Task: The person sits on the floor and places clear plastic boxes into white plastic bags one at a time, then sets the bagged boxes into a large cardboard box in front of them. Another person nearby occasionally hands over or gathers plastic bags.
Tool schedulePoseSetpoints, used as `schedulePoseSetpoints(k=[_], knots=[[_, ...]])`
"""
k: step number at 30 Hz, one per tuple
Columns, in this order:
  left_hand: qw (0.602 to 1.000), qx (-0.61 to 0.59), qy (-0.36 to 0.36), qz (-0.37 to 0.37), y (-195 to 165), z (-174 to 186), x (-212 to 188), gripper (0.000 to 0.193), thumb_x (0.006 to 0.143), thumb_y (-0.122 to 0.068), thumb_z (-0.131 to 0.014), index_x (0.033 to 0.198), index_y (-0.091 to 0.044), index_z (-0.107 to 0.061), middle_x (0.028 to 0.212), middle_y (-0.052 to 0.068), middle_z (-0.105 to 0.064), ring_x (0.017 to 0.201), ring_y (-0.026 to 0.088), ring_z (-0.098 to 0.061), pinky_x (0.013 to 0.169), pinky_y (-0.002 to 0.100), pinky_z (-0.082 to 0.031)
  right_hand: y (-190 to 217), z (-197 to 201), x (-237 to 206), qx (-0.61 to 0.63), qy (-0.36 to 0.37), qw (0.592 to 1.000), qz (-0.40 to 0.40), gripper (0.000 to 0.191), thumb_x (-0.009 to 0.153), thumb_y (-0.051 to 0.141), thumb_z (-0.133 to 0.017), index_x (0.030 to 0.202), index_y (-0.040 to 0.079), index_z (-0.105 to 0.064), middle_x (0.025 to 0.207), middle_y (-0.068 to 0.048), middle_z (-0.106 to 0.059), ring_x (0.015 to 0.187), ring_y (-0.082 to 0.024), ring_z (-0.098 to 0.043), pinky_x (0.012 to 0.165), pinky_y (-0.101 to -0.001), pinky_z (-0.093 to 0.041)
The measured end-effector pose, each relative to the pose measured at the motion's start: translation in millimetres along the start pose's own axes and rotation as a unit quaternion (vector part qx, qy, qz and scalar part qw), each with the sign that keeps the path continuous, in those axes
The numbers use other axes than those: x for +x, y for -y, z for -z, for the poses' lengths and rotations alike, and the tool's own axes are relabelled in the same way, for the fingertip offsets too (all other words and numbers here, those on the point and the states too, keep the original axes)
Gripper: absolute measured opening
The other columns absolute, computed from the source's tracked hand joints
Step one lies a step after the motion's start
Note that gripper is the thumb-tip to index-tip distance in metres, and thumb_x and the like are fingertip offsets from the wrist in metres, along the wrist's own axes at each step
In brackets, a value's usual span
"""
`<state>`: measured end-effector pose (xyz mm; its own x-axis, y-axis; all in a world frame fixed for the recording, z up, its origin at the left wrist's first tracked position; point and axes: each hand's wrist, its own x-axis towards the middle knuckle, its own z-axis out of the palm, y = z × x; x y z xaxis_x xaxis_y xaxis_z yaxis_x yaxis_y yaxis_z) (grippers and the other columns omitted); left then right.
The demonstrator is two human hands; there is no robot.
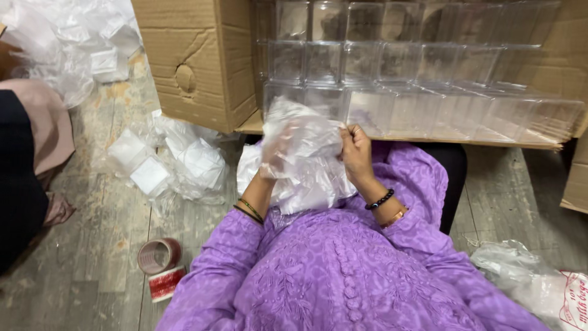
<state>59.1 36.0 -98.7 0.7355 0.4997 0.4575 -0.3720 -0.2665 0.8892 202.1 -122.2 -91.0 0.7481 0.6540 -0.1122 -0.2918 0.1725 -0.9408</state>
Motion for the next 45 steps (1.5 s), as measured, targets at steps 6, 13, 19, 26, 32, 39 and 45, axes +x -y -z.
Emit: schedulePoseSetpoints(k=[6,13,19,26,32,39,45], knots=[[0.921,-0.083,-0.137,0.356,27.2,-10.3,-33.8,0.035,0.116,-0.029,-0.051,0.132,-0.003,-0.066,0.114,0.015,-0.066,0.091,0.018,-0.064,0.071,0.03,-0.056,-11.6,18.1,-14.1,-0.409,0.039,0.868,0.279,0.014,0.112,0.016,-0.056,0.103,0.005,-0.056,0.087,-0.001,-0.056,0.079,-0.008,-0.052,0.072,-0.0272,-0.044],[0.888,-0.304,0.12,0.323,-16.0,-7.9,-95.1,0.049,0.105,-0.037,-0.058,0.143,-0.006,-0.06,0.123,0.006,-0.063,0.097,0.013,-0.062,0.074,0.028,-0.054,24.8,-17.0,-29.2,0.01,0.231,0.973,-0.009,0.007,0.111,0.013,-0.056,0.108,0.007,-0.057,0.096,-0.001,-0.06,0.085,-0.008,-0.055,0.076,-0.0253,-0.048],[0.922,-0.245,-0.03,0.299,-72.0,57.8,-135.8,0.064,0.099,-0.048,-0.066,0.146,-0.006,-0.059,0.122,0.001,-0.061,0.1,0.012,-0.059,0.077,0.029,-0.05,17.3,-78.9,-43.2,-0.359,0.339,0.866,0.075,0.02,0.106,0.021,-0.064,0.115,0.003,-0.062,0.102,-0.007,-0.069,0.089,-0.014,-0.065,0.08,-0.0282,-0.054],[0.757,-0.055,-0.48,0.44,-68.0,223.5,-125.8,0.094,0.078,-0.058,-0.077,0.137,0.011,-0.052,0.124,0.016,-0.068,0.104,0.026,-0.07,0.086,0.044,-0.06,-42.7,-151.8,-32.4,-0.273,0.396,0.869,-0.119,0.05,0.098,0.033,-0.069,0.132,-0.001,-0.054,0.119,-0.013,-0.069,0.104,-0.019,-0.07,0.089,-0.0318,-0.059],[0.716,0.008,-0.57,0.403,-52.3,253.7,-95.0,0.095,0.08,-0.069,-0.072,0.128,0.013,-0.062,0.124,0.017,-0.072,0.103,0.026,-0.067,0.088,0.039,-0.056,-94.1,-251.7,-0.5,-0.243,0.165,0.906,-0.306,0.073,0.097,0.051,-0.06,0.147,0.002,-0.038,0.141,-0.012,-0.049,0.129,-0.028,-0.052,0.102,-0.045,-0.05],[0.575,0.515,-0.486,0.41,-68.1,291.0,-161.3,0.117,0.073,-0.075,-0.085,0.127,0.023,-0.051,0.112,0.038,-0.066,0.107,0.047,-0.067,0.092,0.047,-0.053,-116.4,-287.5,47.2,-0.611,0.121,0.777,-0.088,0.062,0.095,0.039,-0.061,0.143,0.002,-0.046,0.139,-0.017,-0.054,0.128,-0.033,-0.054,0.103,-0.046,-0.048],[0.833,-0.025,-0.209,0.511,-47.9,186.2,-209.1,0.069,0.062,-0.053,-0.091,0.108,-0.004,-0.076,0.102,0.011,-0.077,0.087,0.02,-0.072,0.073,0.035,-0.058,-135.4,-322.7,65.9,-0.75,0.147,0.644,0.023,0.054,0.094,0.029,-0.062,0.14,0.002,-0.053,0.138,-0.021,-0.057,0.127,-0.037,-0.056,0.105,-0.0469,-0.046]])
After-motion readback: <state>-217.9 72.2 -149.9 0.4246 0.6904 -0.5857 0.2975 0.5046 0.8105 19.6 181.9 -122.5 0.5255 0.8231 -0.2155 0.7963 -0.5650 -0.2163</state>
